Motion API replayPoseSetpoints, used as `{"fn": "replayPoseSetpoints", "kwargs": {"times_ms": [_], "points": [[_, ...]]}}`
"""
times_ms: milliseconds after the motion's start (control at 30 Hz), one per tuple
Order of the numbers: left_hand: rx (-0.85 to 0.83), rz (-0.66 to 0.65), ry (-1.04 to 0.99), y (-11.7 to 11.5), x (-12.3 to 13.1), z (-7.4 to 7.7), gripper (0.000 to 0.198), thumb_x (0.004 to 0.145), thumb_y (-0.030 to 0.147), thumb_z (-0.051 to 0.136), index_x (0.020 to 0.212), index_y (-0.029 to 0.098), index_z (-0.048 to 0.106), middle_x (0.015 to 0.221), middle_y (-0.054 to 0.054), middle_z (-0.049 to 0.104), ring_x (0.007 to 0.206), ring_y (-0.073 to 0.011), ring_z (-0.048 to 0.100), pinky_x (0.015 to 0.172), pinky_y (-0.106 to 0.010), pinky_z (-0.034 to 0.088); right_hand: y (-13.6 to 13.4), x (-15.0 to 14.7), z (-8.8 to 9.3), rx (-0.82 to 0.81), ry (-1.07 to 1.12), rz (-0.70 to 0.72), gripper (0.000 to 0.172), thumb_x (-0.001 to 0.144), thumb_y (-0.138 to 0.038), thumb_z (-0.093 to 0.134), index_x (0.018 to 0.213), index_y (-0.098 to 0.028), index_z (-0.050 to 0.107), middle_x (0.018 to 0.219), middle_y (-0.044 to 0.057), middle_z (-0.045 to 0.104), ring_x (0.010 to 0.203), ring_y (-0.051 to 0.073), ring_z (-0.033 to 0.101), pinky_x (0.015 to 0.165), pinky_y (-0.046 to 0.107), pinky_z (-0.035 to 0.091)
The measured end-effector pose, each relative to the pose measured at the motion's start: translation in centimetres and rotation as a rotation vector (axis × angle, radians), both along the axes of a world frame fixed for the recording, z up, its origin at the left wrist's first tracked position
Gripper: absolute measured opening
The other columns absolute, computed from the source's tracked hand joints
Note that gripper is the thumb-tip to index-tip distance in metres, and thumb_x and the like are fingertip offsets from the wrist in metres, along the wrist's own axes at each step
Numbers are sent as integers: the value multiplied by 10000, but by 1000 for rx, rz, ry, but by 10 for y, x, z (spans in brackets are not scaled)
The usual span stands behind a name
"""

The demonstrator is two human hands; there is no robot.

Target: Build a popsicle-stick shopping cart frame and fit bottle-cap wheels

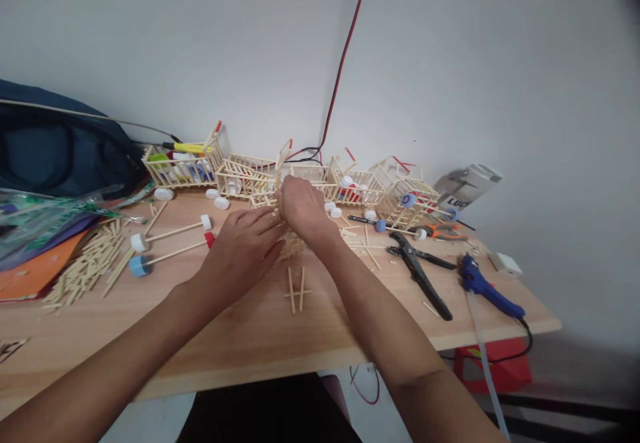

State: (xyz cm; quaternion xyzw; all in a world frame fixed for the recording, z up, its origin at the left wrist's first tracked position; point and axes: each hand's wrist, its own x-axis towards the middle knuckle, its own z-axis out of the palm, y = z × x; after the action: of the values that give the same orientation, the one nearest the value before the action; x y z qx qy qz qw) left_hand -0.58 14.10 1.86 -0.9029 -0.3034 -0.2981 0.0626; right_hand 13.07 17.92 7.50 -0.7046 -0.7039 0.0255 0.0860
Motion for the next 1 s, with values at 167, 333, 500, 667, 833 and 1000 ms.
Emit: {"fn": "replayPoseSetpoints", "kwargs": {"times_ms": [167,333,500,667,833,1000], "points": [[9,12,-1,0,0,-2,241,865,159,522,1067,209,643,1171,-58,678,1175,-288,551,917,-475,426,-1,2,1,7,14,31,288,907,-196,387,1030,-147,642,1053,152,694,943,240,647,746,312,465],[-15,30,-11,-4,0,-1,203,902,191,504,1045,190,649,1179,-62,676,1187,-258,547,934,-443,412,-7,20,-8,169,105,50,240,904,-241,419,929,-174,647,940,109,703,874,214,623,718,285,407],[-6,20,-14,-4,-2,-5,218,911,207,508,1098,178,617,1215,-63,658,1190,-232,544,950,-423,398,-23,40,-21,228,133,122,177,869,-250,487,762,-182,611,756,48,655,688,160,553,628,259,336],[-10,19,-50,-4,-2,-6,217,895,172,512,1086,153,613,1220,-69,657,1192,-228,544,981,-415,386,-46,45,-26,165,179,180,106,813,-275,590,743,-195,587,720,8,640,662,143,543,586,243,302],[-25,14,-31,-5,-3,-4,223,910,182,496,1096,163,618,1240,-59,647,1198,-231,540,977,-426,383,-53,39,-28,90,79,106,107,824,-285,586,767,-197,602,737,31,667,647,153,547,567,253,279],[-12,12,-11,-6,-3,-1,224,903,185,516,1098,166,624,1198,-69,664,1179,-237,549,948,-423,392,-56,34,-22,36,-44,80,140,864,-285,530,800,-192,613,733,49,673,660,175,572,563,272,271]]}}
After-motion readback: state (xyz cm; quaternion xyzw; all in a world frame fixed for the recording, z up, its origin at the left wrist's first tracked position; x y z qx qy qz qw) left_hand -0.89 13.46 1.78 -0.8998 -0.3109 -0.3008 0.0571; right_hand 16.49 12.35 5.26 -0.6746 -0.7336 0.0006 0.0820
